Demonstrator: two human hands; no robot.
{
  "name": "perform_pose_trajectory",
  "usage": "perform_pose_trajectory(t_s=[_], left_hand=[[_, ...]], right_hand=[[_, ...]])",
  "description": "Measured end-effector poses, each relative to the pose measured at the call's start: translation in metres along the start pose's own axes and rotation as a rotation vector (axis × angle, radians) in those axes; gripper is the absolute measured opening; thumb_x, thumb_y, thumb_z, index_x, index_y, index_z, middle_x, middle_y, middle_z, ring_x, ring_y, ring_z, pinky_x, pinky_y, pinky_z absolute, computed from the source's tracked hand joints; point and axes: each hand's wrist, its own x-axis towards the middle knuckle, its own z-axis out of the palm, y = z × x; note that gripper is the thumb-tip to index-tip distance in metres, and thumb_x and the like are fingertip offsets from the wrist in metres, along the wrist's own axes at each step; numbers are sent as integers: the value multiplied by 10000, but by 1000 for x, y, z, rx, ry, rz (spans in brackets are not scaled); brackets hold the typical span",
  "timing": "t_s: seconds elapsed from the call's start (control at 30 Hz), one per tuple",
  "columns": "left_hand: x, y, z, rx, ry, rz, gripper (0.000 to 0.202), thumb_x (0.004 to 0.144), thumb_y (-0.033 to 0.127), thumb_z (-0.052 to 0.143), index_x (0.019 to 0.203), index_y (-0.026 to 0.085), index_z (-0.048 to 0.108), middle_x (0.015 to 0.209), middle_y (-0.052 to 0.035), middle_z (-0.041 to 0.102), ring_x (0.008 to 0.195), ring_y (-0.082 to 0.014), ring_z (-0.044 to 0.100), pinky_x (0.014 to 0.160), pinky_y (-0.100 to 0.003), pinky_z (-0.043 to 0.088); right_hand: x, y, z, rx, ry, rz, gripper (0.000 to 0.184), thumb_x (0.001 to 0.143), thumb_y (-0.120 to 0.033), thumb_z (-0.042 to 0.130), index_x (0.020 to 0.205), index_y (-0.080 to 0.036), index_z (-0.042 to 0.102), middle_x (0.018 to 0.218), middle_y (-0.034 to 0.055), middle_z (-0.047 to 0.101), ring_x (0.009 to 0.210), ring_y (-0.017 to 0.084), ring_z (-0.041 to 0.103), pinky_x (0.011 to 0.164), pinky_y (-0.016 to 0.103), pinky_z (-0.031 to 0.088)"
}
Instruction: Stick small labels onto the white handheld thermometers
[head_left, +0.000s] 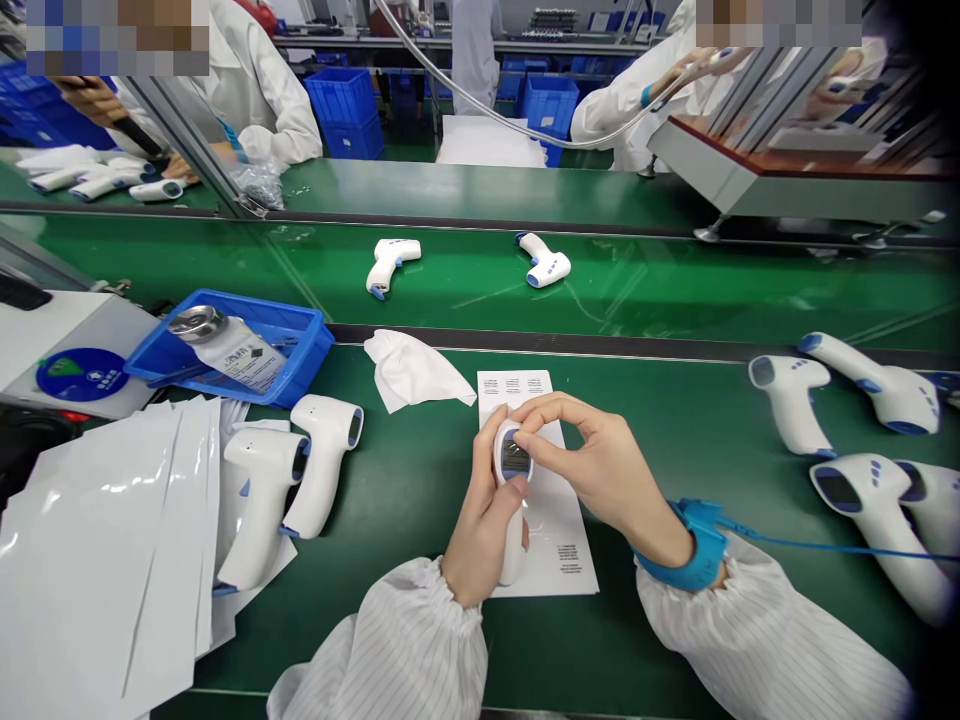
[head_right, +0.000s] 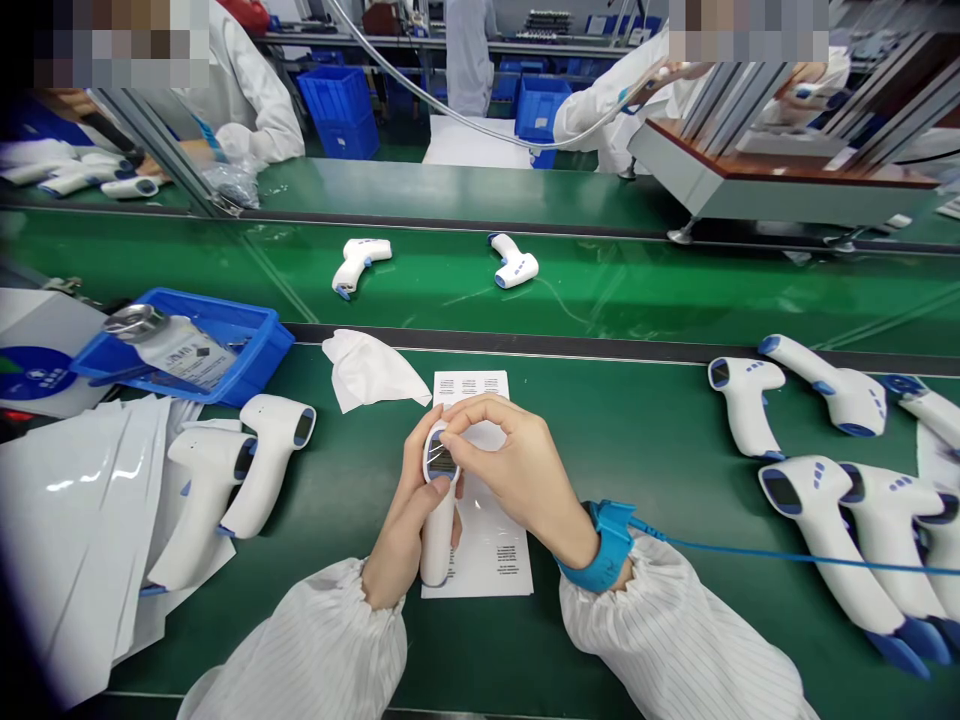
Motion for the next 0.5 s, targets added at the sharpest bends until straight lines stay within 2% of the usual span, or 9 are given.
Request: perform_pose_trajectory(t_s=[0.07, 0.13, 0.2, 0.33, 0.5], left_hand=[[0, 1, 0, 10, 14, -35, 609, 952, 269, 396, 1520, 371, 200, 1210, -73, 559, 505, -48, 466, 489, -227, 430], [0, 2, 1, 21, 22, -49, 609, 953, 248, 373, 1523, 366, 196, 1052, -44, 571, 499, -59, 464, 487, -226, 431], [0, 3, 2, 28, 27, -54, 608, 951, 237, 363, 1522, 367, 198, 1000, -31, 564, 498, -64, 458, 489, -226, 432], [0, 2, 3, 20, 35, -51, 610, 948, 258, 372, 1524, 362, 199, 1052, -47, 580, 501, -66, 458, 489, -229, 431], [2, -3, 2, 10, 49, -33, 620, 932, 279, 404, 1519, 365, 224, 1209, -86, 582, 492, -56, 463, 486, -235, 438]], right_hand=[[0, 0, 0, -5, -1, 1, 119, 782, -151, 690, 712, -247, 678, 921, -15, 734, 938, 172, 680, 920, 328, 509], [-1, 0, 1, -6, 0, 4, 114, 784, -159, 691, 711, -245, 677, 919, -11, 733, 935, 175, 679, 920, 332, 509], [-1, 0, 1, -4, 4, 3, 106, 786, -172, 693, 707, -241, 675, 914, -5, 732, 931, 180, 679, 917, 340, 510], [-1, -1, 1, -11, 18, -2, 105, 784, -171, 684, 703, -236, 667, 902, 3, 726, 918, 190, 675, 901, 356, 517], [-1, -2, 0, -14, 13, 7, 97, 789, -192, 686, 706, -237, 663, 893, 11, 721, 904, 200, 669, 898, 378, 522]])
